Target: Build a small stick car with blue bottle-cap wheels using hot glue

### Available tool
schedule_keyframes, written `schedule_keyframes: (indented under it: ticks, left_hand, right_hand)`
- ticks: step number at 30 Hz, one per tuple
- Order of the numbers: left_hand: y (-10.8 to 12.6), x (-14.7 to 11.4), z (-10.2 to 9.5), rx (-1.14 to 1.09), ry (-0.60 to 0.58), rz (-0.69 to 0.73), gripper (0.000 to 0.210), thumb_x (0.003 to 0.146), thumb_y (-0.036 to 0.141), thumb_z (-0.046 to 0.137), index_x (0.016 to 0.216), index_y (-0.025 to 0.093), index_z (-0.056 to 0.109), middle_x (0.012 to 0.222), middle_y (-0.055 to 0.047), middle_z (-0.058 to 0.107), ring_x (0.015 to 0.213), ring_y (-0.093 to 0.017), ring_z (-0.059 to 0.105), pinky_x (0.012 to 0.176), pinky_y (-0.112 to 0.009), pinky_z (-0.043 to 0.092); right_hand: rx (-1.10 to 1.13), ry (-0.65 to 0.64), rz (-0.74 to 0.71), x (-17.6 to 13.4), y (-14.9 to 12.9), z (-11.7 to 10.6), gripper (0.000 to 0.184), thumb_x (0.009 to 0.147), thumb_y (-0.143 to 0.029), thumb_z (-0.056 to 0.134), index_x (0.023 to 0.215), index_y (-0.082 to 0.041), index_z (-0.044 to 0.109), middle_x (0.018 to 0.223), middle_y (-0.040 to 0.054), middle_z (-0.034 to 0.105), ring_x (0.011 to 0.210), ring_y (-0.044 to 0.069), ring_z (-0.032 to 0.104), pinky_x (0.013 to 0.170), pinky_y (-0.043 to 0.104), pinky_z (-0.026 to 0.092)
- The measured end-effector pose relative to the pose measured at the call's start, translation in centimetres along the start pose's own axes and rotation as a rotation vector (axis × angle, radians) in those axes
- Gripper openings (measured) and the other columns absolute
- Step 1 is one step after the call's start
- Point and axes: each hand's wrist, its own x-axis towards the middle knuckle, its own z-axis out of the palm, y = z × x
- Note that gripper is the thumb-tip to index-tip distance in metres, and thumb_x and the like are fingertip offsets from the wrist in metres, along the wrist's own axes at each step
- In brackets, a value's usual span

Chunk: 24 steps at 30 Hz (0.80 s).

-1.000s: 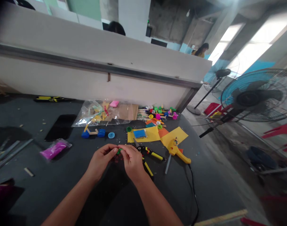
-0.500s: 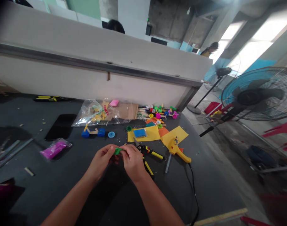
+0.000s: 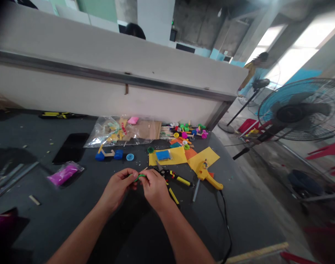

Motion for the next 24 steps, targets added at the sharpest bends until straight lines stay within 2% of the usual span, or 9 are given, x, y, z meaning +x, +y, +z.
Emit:
schedule_keyframes:
  ticks: [5,7,10,15,20,24]
  left_hand:
    - [-0.1,0.1,-0.2,-0.010,-0.050,-0.058,0.030,0.063,0.036,0.076,0.082,0.016,0.065,0.072,0.000,0.065,0.066,-0.012,0.059,0.060,-0.023,0.049]
    - [-0.1,0.2,-0.5,-0.033,-0.024,-0.070,0.026,0.063,0.034,0.075,0.078,0.015,0.065,0.070,0.001,0.063,0.063,-0.010,0.057,0.059,-0.021,0.047]
    - [0.1,0.3,-0.7,-0.069,-0.006,-0.121,0.023,0.061,0.030,0.075,0.071,0.014,0.062,0.065,0.002,0.059,0.056,-0.007,0.054,0.055,-0.018,0.044]
    - [0.3,0.2,-0.8,-0.038,-0.051,-0.225,0.015,0.061,0.023,0.071,0.067,0.014,0.060,0.056,0.005,0.052,0.047,-0.004,0.046,0.045,-0.015,0.036]
    - [0.0,0.2,-1.1,-0.117,-0.168,-0.279,0.019,0.066,0.028,0.073,0.074,0.016,0.061,0.061,0.005,0.053,0.050,-0.005,0.048,0.048,-0.015,0.043]
    - [0.2,0.0,-1.4,-0.113,-0.267,-0.304,0.025,0.071,0.038,0.069,0.078,0.014,0.064,0.064,0.000,0.057,0.055,-0.007,0.053,0.051,-0.017,0.046]
  right_hand:
    - [-0.018,-0.004,-0.066,0.0,0.2,0.1,0.023,0.089,-0.015,0.046,0.100,-0.020,0.065,0.091,0.0070,0.066,0.087,0.018,0.061,0.080,0.030,0.051]
    - [-0.013,-0.049,-0.120,0.0,0.1,0.0,0.029,0.092,-0.015,0.042,0.112,-0.021,0.062,0.100,0.0086,0.064,0.094,0.018,0.060,0.085,0.031,0.050]
    - [-0.020,-0.104,-0.169,0.0,-0.1,-0.1,0.035,0.090,-0.018,0.048,0.124,-0.023,0.056,0.106,0.0093,0.062,0.100,0.019,0.058,0.088,0.033,0.049]
    - [-0.024,-0.120,-0.163,-0.2,-0.3,0.0,0.027,0.089,-0.017,0.051,0.112,-0.024,0.064,0.095,0.0062,0.066,0.090,0.017,0.061,0.081,0.030,0.051]
    - [-0.037,-0.087,-0.141,-0.5,-0.2,0.2,0.022,0.089,-0.015,0.050,0.105,-0.020,0.065,0.093,0.0068,0.067,0.088,0.017,0.062,0.080,0.029,0.050]
    - [-0.045,-0.081,-0.105,-0.3,-0.1,0.1,0.020,0.089,-0.018,0.051,0.102,-0.021,0.065,0.093,0.0060,0.066,0.088,0.017,0.061,0.080,0.030,0.050]
